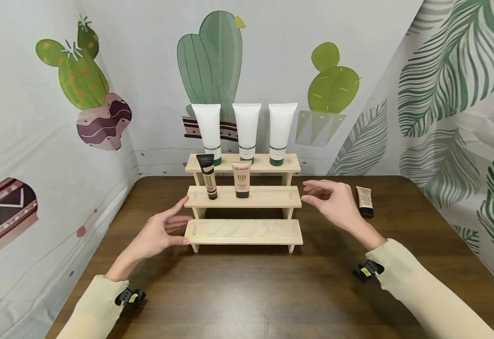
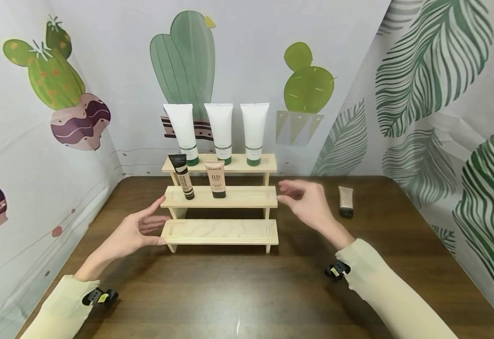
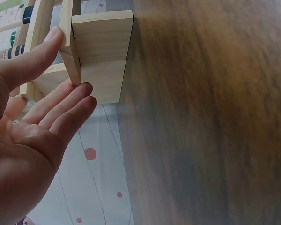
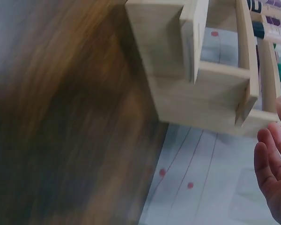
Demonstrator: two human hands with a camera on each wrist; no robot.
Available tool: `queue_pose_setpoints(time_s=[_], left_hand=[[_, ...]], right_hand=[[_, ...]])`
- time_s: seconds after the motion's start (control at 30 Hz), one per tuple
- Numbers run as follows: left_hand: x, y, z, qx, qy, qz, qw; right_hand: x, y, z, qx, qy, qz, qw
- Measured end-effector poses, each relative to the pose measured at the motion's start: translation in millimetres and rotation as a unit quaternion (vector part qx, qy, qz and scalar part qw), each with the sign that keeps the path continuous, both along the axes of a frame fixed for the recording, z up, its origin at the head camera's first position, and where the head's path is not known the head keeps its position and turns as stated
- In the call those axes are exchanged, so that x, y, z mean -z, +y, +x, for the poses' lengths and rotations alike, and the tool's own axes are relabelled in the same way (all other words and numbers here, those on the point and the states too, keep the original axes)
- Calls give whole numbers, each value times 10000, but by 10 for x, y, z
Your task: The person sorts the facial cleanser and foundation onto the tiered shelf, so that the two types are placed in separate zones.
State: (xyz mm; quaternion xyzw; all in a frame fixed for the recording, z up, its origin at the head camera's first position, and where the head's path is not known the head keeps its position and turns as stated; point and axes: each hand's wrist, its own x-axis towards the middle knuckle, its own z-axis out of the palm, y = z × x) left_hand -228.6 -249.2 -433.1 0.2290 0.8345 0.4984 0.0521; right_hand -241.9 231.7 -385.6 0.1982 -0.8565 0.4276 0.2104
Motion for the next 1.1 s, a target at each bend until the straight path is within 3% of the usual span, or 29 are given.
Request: queue_pose_setpoints(time_s=[0.2, 0.53, 0.87, 1.1], left_hand=[[-13, 14, 2, -5, 40, -9, 10000], [2, 16, -4, 5, 55, -50, 10000], [-25, 23, 19, 5, 60, -70, 10000], [-24, 21, 19, -5, 67, -72, 10000]], right_hand=[[60, 246, 29, 138, -167, 87, 9997], [184, 697, 20, 637, 117, 445, 9969], [292, 1134, 21, 1075, -61, 986, 9893], [380, 1472, 1, 1401, -406, 1279, 9810]])
